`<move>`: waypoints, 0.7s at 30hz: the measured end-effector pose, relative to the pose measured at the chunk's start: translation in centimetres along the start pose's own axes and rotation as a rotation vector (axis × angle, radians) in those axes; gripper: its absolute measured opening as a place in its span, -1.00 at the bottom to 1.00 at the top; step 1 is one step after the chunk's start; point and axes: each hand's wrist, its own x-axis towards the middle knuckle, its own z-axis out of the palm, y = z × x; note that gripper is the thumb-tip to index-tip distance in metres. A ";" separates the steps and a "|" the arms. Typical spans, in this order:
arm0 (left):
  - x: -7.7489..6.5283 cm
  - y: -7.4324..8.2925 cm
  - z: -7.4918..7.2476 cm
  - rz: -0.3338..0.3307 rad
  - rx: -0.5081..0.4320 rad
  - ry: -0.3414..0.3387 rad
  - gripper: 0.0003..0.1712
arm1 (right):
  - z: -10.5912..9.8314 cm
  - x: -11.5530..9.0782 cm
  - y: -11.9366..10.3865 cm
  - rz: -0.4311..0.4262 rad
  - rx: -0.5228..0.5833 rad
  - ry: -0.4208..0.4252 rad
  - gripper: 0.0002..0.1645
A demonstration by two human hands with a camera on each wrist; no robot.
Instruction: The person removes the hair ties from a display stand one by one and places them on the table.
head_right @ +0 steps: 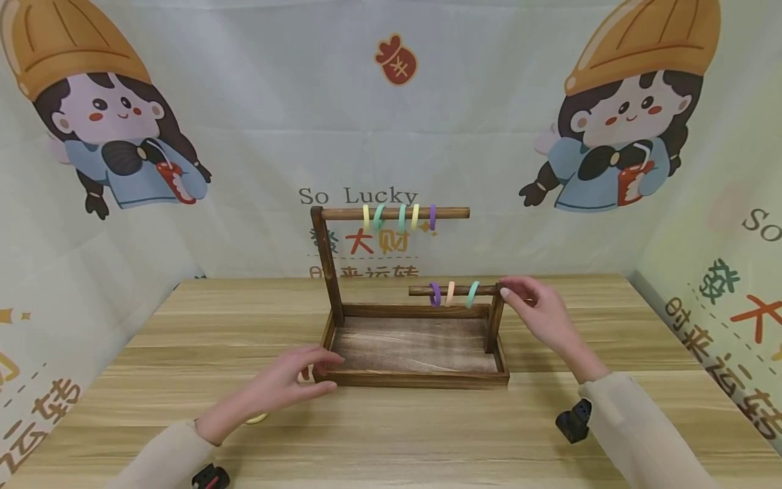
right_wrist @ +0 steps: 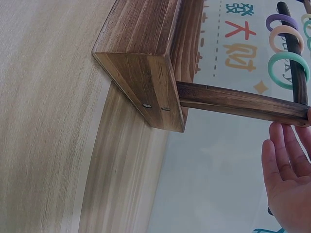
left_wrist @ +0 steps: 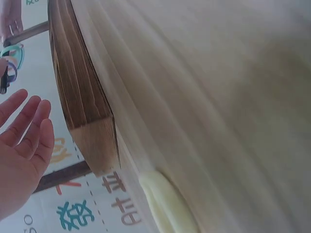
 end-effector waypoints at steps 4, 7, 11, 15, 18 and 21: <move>0.8 0.3 0.4 0.021 0.000 0.004 -0.49 | 0.0 0.0 0.0 -0.005 0.002 0.001 -0.57; 1.5 0.5 0.7 0.025 -0.013 0.003 -0.49 | 0.0 0.0 0.0 -0.004 0.002 0.001 -0.58; 2.4 0.6 1.1 0.013 -0.071 0.010 -0.50 | 0.0 0.0 0.1 -0.007 0.007 0.005 -0.59; 3.4 0.7 1.5 0.005 -0.120 0.011 -0.50 | 0.0 0.1 0.2 -0.009 0.007 0.008 -0.59; 4.0 0.7 1.8 -0.010 -0.145 0.001 -0.48 | 0.0 0.0 0.3 -0.008 0.002 0.009 -0.59; 4.5 0.7 2.0 -0.035 -0.172 -0.001 -0.46 | 0.0 0.0 0.3 -0.007 0.000 0.009 -0.59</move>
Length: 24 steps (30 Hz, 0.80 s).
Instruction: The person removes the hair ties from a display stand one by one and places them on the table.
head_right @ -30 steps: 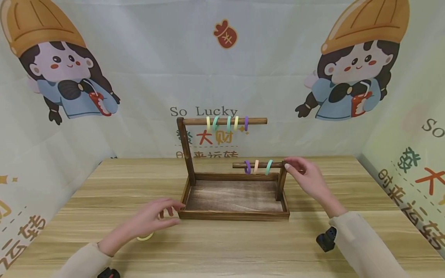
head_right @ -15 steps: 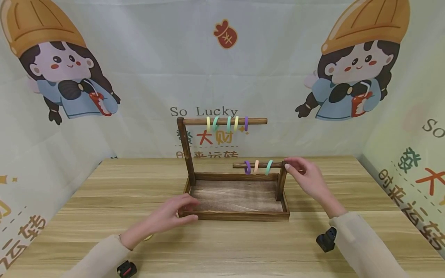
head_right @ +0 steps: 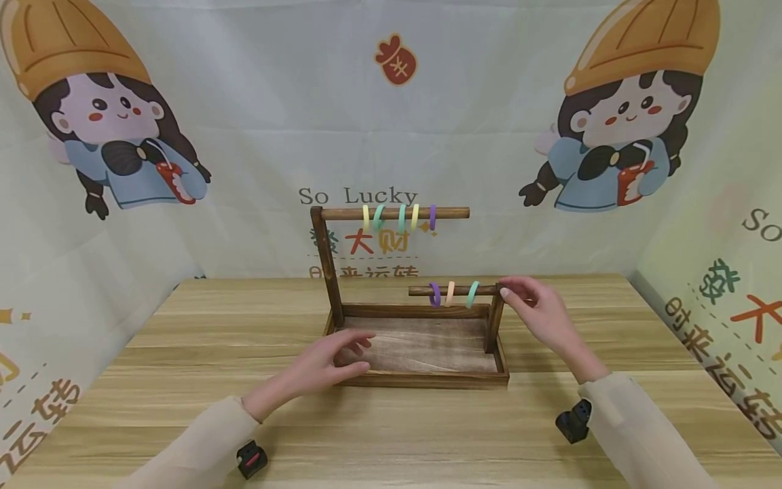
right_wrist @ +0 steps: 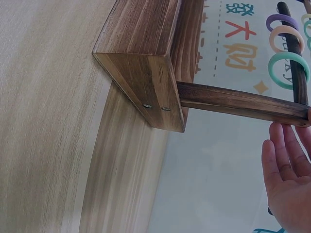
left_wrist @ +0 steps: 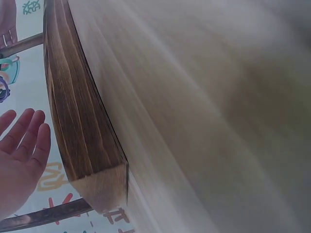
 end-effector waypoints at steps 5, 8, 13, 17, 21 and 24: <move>1.0 -0.1 0.3 -0.012 -0.076 0.037 -0.45 | 0.0 0.0 -0.1 -0.004 0.004 0.001 -0.59; 1.5 -0.1 0.4 -0.032 -0.110 0.066 -0.45 | 0.0 0.0 -0.2 -0.008 0.006 0.003 -0.59; 2.3 0.2 0.8 -0.097 -0.164 0.095 -0.43 | -0.1 -0.1 -0.3 -0.003 0.004 -0.002 -0.58; 2.8 0.8 0.9 -0.138 -0.222 0.096 -0.42 | -0.1 0.0 -0.3 0.001 0.010 -0.005 -0.58; 3.0 2.7 0.3 -0.152 -0.254 0.088 -0.44 | -0.1 0.0 -0.3 0.008 0.011 -0.010 -0.57; 3.3 3.8 -0.2 -0.158 -0.268 0.081 -0.44 | -0.1 0.0 -0.3 0.016 0.005 -0.014 -0.57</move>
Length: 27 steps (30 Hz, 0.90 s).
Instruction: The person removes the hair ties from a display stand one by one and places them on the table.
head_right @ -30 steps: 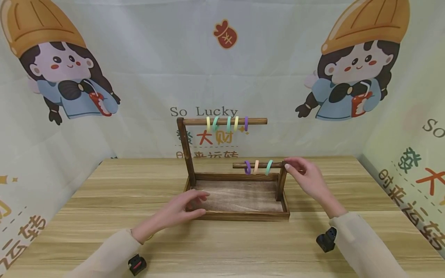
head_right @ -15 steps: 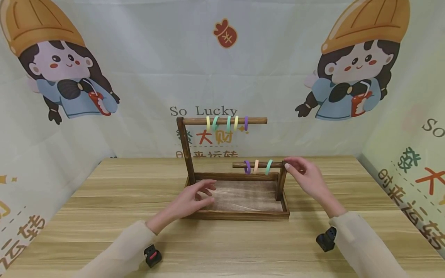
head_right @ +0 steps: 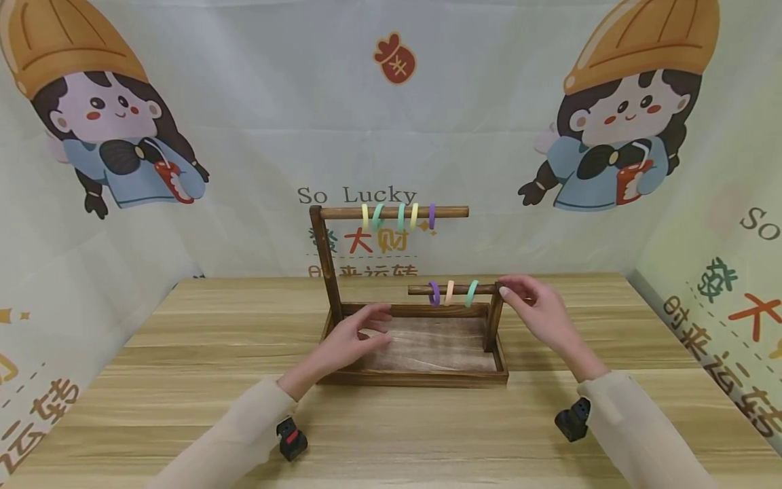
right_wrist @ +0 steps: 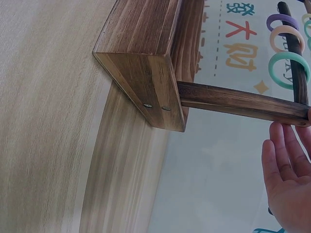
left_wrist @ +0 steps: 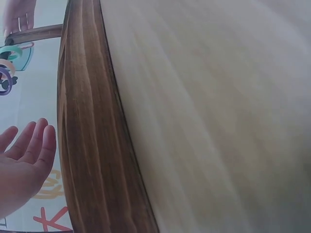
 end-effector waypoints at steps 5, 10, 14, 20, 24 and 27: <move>0.8 0.3 0.2 -0.006 -0.018 0.006 -0.39 | 0.0 0.0 -0.1 -0.004 0.005 0.004 -0.57; 1.6 0.8 0.4 -0.018 -0.046 0.020 -0.39 | 0.0 0.0 -0.1 -0.011 0.011 0.009 -0.57; 2.2 1.2 0.5 -0.028 -0.075 0.027 -0.36 | 0.0 0.0 -0.2 -0.010 0.011 0.008 -0.57; 3.8 0.0 1.1 -0.014 -0.116 0.043 -0.33 | 0.0 0.0 -0.3 -0.016 0.013 0.010 -0.58; 5.1 -1.5 1.8 -0.015 -0.130 0.065 -0.30 | 0.0 0.0 -0.3 -0.019 0.017 0.009 -0.58; 5.6 -1.6 2.2 -0.020 -0.131 0.081 -0.29 | 0.0 0.0 -0.3 -0.023 0.020 0.010 -0.58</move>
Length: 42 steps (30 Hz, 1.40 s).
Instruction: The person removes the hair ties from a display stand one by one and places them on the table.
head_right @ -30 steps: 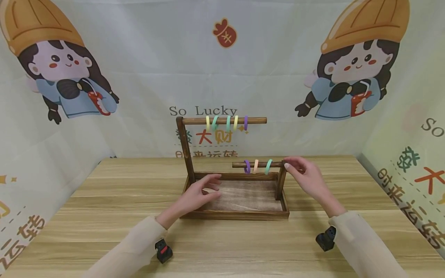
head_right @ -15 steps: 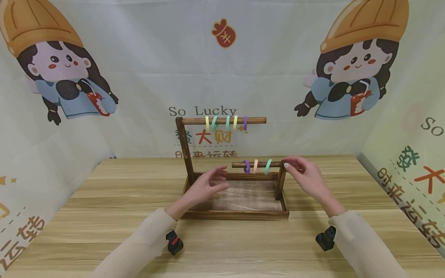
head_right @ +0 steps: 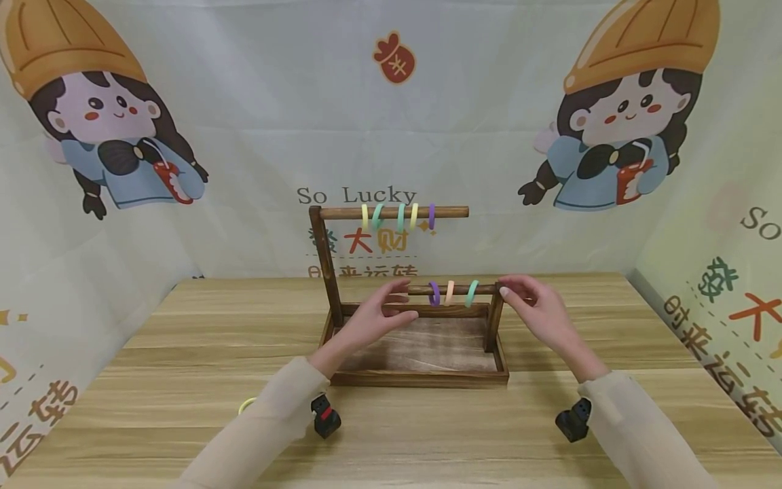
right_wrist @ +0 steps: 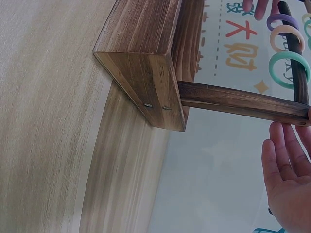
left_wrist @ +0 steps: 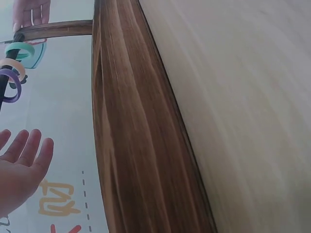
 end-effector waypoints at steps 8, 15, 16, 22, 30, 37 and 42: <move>0.7 0.7 1.2 0.000 -0.044 0.037 -0.25 | 0.0 0.0 0.0 -0.010 -0.002 0.006 -0.59; 1.2 0.9 2.4 0.012 -0.120 0.066 -0.25 | 0.0 0.0 0.1 -0.018 -0.002 0.010 -0.59; 1.2 0.8 2.6 0.012 -0.123 0.070 -0.25 | 0.0 0.0 0.1 -0.020 -0.003 0.011 -0.60; 1.4 1.0 3.2 0.012 -0.127 0.115 -0.27 | 0.0 -0.1 0.0 -0.020 -0.012 0.012 -0.60; 1.6 2.0 3.6 0.070 -0.117 0.154 -0.35 | 0.0 0.0 0.0 -0.010 -0.032 0.007 -0.58; 1.3 3.0 3.6 0.071 -0.126 0.154 -0.44 | 0.0 0.0 0.0 -0.017 -0.027 0.005 -0.59; 2.0 1.4 3.9 0.082 -0.123 0.164 -0.50 | 0.0 0.0 0.0 -0.023 -0.019 0.006 -0.58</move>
